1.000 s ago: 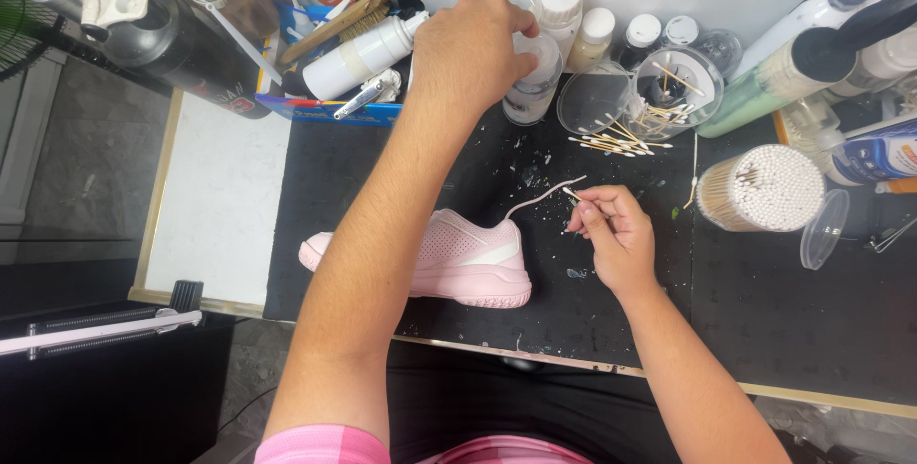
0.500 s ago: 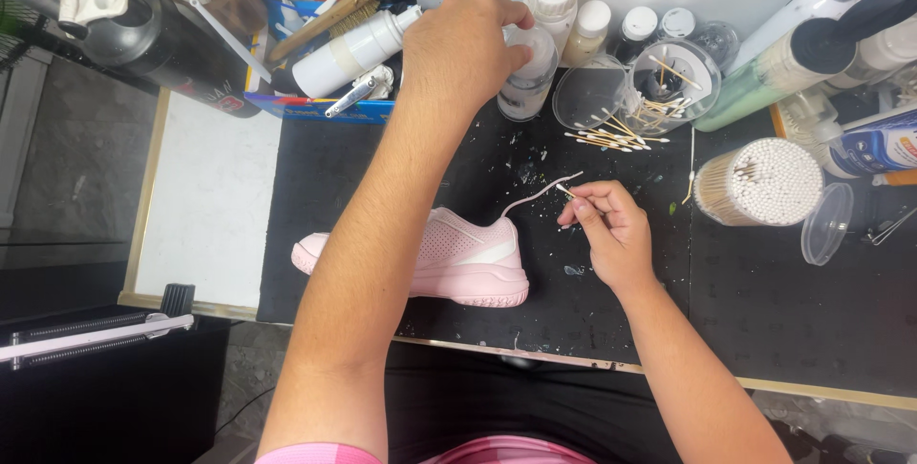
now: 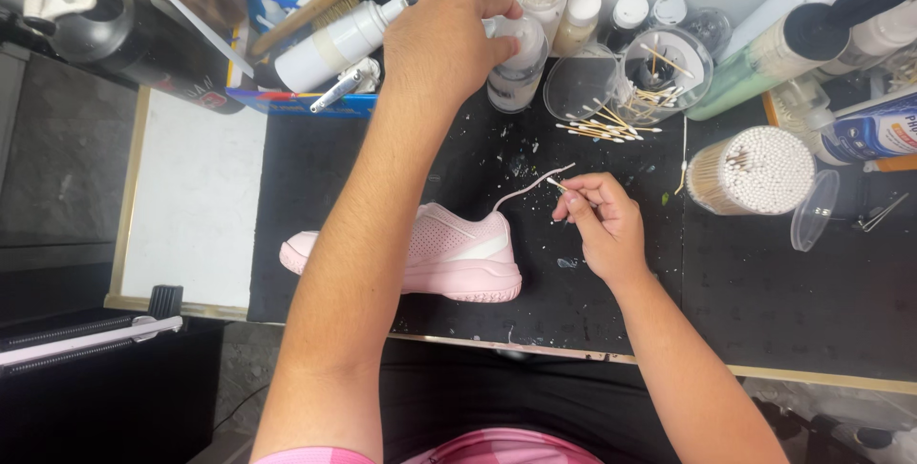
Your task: The person cleans a pink sneaker using cotton swabs and a liquid solution. They meticulously scrub the textured sole, the upper mesh, and the laces, repeatedly dipping the swabs into a container to refresh the cleaning agent.
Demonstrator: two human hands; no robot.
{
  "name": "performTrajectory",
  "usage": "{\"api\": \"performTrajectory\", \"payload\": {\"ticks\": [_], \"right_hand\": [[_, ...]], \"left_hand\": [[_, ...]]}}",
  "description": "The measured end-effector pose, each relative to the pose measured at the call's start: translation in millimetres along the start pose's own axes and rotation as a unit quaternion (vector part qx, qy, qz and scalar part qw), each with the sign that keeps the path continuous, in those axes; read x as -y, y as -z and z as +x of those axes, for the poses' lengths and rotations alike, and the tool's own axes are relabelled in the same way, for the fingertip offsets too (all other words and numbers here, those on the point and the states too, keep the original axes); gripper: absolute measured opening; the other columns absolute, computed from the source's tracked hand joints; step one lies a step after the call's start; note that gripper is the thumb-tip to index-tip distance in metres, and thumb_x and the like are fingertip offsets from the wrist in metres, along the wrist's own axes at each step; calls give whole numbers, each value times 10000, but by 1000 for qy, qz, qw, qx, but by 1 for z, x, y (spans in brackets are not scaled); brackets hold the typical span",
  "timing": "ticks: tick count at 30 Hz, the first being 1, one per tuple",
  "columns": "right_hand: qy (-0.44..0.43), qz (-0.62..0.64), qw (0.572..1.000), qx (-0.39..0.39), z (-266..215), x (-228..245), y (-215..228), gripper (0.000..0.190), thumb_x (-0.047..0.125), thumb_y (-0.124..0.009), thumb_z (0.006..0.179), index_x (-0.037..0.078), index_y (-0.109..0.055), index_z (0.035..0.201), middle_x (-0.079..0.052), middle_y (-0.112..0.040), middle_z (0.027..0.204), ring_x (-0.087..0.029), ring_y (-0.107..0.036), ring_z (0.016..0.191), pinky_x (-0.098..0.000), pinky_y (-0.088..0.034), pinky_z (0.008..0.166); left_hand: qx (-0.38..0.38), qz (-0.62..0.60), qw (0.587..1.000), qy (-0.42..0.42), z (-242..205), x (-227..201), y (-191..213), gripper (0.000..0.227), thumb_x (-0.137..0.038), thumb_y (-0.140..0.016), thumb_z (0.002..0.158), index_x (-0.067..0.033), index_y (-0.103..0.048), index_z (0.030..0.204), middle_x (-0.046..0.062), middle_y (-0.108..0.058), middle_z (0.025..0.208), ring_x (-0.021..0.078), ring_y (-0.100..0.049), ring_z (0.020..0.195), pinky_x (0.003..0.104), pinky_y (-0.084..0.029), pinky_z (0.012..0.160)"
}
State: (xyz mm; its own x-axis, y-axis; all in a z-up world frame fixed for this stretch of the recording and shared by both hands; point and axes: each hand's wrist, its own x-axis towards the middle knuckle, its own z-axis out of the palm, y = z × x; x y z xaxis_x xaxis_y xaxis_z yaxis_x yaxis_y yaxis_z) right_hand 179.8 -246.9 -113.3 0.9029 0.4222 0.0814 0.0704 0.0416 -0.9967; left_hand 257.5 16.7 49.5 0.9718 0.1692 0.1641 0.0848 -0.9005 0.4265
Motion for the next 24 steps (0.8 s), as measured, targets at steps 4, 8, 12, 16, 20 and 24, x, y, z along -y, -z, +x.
{"api": "performTrajectory", "payload": {"ticks": [4,8,12,16,20,24], "right_hand": [[-1,-1,1000,-3,2,4,0,117,83,-579,1066,11,-611,1153,-43,-697,895,-84,-646,822,-231,-494,745],[-3,-6,1000,-2,2,4,-1,119,84,-580,1063,11,-610,1153,-42,-697,894,-84,-649,823,-230,-495,745],[-2,-7,1000,-1,1,2,0,116,85,-579,1069,10,-608,1153,-44,-698,891,-85,-651,826,-234,-503,757],[-1,-13,1000,-1,3,6,0,118,86,-580,1066,12,-611,1151,-43,-699,883,-86,-652,821,-232,-500,748],[-3,-18,1000,-2,3,5,-1,117,85,-584,1061,8,-611,1146,-45,-701,881,-87,-647,811,-234,-497,743],[-4,-24,1000,-3,1,3,0,112,83,-583,1060,8,-604,1139,-39,-698,874,-84,-658,806,-235,-517,742]], "left_hand": [[-19,7,1000,-17,-2,-1,1,323,-396,-870,736,-285,-803,1031,57,-766,786,289,-745,787,454,-571,716],[-14,12,999,-31,-2,2,0,320,-394,-867,747,-282,-800,1039,54,-771,761,289,-746,804,456,-572,729],[-27,4,999,-39,-3,4,-3,323,-394,-875,755,-277,-805,1047,78,-766,801,303,-743,790,462,-568,693],[-16,13,999,-33,-1,2,2,318,-394,-875,737,-287,-809,1029,67,-768,795,295,-744,775,451,-569,697],[1,13,1000,-23,2,1,1,322,-387,-872,743,-281,-801,1038,64,-763,762,282,-744,760,447,-567,698],[-39,22,997,-60,-1,0,0,308,-380,-879,744,-260,-814,1021,67,-757,751,295,-739,741,452,-559,666]]}}
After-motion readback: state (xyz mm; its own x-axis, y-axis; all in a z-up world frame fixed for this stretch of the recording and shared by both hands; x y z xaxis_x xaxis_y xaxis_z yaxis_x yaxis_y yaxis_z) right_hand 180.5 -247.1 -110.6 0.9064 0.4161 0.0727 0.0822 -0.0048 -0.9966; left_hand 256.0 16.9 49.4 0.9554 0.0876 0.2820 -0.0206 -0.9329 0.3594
